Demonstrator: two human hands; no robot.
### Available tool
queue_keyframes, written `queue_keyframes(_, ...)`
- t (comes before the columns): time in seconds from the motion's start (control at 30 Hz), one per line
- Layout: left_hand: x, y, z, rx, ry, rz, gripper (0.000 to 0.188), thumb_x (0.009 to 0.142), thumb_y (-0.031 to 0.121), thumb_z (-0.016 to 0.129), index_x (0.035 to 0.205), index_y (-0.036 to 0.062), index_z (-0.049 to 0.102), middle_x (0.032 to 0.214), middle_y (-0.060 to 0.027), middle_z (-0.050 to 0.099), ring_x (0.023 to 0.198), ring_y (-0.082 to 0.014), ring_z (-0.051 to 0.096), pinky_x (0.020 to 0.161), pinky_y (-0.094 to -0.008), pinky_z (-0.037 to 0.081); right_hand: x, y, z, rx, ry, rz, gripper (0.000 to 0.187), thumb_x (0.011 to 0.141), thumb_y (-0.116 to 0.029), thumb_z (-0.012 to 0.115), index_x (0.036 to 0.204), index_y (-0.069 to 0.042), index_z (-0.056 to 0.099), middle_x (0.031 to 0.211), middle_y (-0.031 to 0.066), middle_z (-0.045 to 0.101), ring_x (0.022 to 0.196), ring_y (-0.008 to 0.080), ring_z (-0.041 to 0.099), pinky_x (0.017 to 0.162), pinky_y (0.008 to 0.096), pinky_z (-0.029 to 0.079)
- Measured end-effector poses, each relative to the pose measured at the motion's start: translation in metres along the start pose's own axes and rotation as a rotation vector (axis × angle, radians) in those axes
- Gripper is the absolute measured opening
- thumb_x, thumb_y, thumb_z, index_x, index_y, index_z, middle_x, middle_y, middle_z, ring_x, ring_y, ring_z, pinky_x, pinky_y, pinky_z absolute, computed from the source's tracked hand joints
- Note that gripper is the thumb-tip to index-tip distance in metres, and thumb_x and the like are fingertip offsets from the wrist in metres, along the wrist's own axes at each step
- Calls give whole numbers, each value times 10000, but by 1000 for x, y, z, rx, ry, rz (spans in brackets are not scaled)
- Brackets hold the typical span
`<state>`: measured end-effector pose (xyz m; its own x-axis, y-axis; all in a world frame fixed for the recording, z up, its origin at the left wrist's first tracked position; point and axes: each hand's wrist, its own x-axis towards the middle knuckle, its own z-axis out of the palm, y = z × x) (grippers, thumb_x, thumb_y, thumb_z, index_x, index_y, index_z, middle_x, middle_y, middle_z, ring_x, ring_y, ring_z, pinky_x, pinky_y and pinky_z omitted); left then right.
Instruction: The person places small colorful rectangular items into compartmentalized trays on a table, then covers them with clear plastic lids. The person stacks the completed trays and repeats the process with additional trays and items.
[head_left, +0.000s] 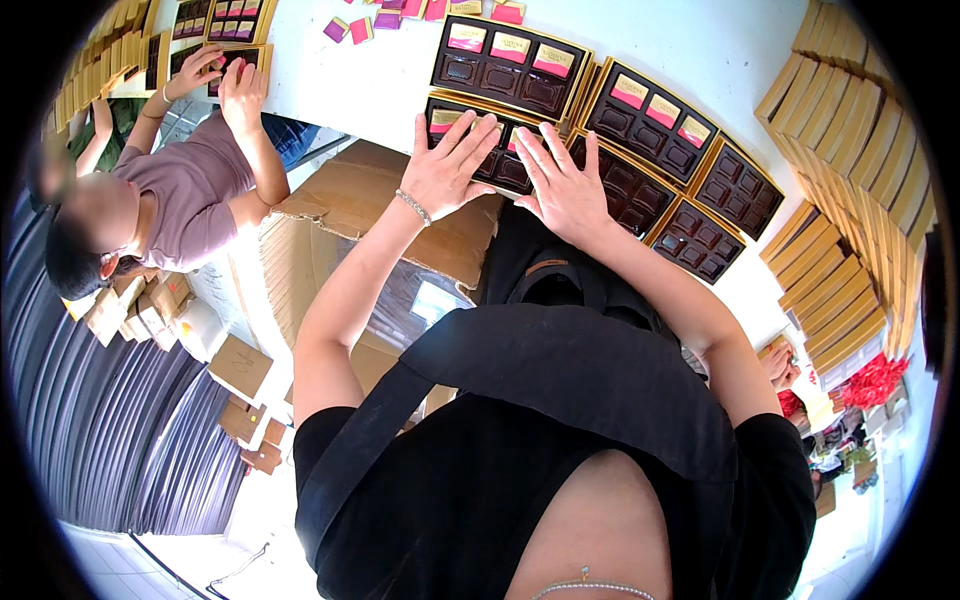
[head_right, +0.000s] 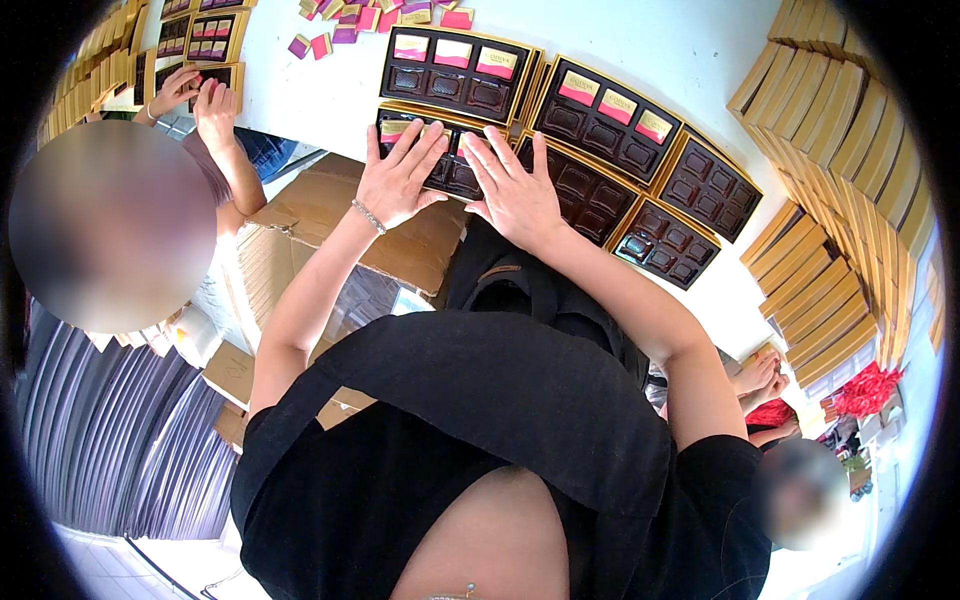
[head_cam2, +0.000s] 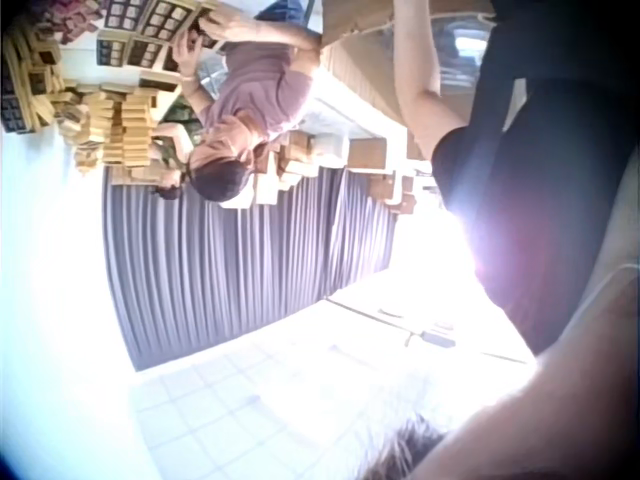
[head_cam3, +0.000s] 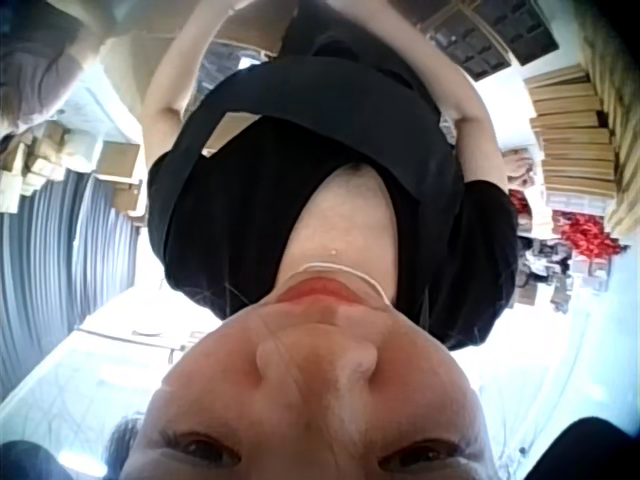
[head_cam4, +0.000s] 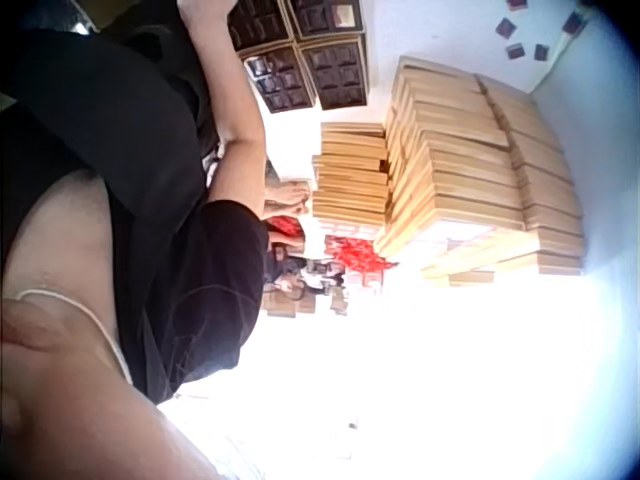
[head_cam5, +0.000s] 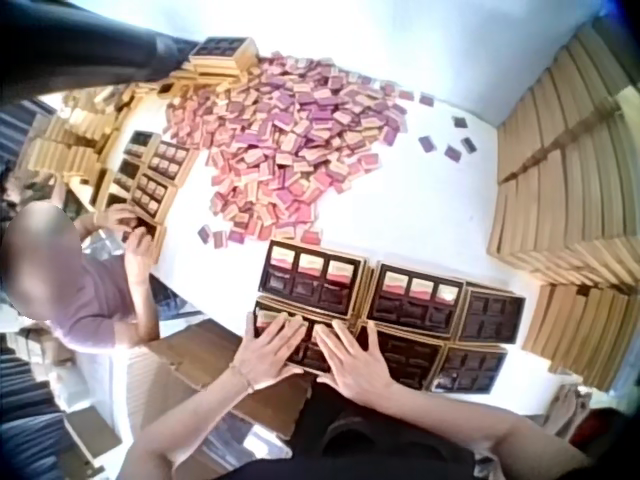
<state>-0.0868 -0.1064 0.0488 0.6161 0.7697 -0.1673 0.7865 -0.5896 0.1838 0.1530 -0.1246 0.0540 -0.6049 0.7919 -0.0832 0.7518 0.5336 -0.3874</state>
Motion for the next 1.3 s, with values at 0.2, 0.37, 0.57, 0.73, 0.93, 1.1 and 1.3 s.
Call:
queue_keyframes(0.2,-2,-3,4,-55,17,14,798,794,583,596,1456,172,425,1557,0,340,1438,-223,304,1062,-735,154,12,2,-19,122,57,-47,705,783,-386,723,1356,-46,493,1448,97,463,1360,247,419,1108,604,233)
queue_keyframes(0.37,0,-11,-13,-234,205,13,811,789,574,643,1488,260,375,1573,-17,314,1428,-286,325,1058,-746,128,101,76,-46,118,290,26,315,754,-53,685,1065,-101,685,918,69,663,892,245,636,733,367,535)
queue_keyframes(0.57,117,-125,-51,-339,540,-264,223,854,82,622,1042,150,720,970,-61,702,848,-270,681,757,-390,545,209,148,-24,24,-185,-139,374,842,-63,611,1194,-170,677,1298,74,544,1079,265,591,949,353,517)
queue_keyframes(0.73,190,-144,-45,-185,147,-131,221,832,187,708,1049,146,709,1030,-21,682,872,-225,674,776,-356,556,198,195,-18,-117,123,-448,406,833,-130,697,1234,-153,643,1303,72,532,1091,228,590,924,356,513)
queue_keyframes(0.93,235,-138,-34,0,169,189,349,784,264,752,1101,144,667,1099,-4,605,1005,-195,615,781,-345,555,172,214,-27,138,422,-204,307,879,-127,682,1173,-64,623,984,107,685,750,262,679,722,319,556)
queue_keyframes(1.1,248,-146,-17,96,311,286,269,816,232,720,1058,125,673,1035,-9,629,883,-197,659,700,-349,571,155,222,-12,872,344,486,202,928,-102,611,1104,-21,666,841,112,723,703,188,707,655,287,565)
queue_keyframes(1.3,236,-147,-28,-222,451,96,190,865,180,707,1046,130,738,942,7,729,792,-145,692,621,-267,564,150,227,-20,908,252,537,268,939,-143,587,1171,-29,660,847,104,718,731,152,708,695,276,558)
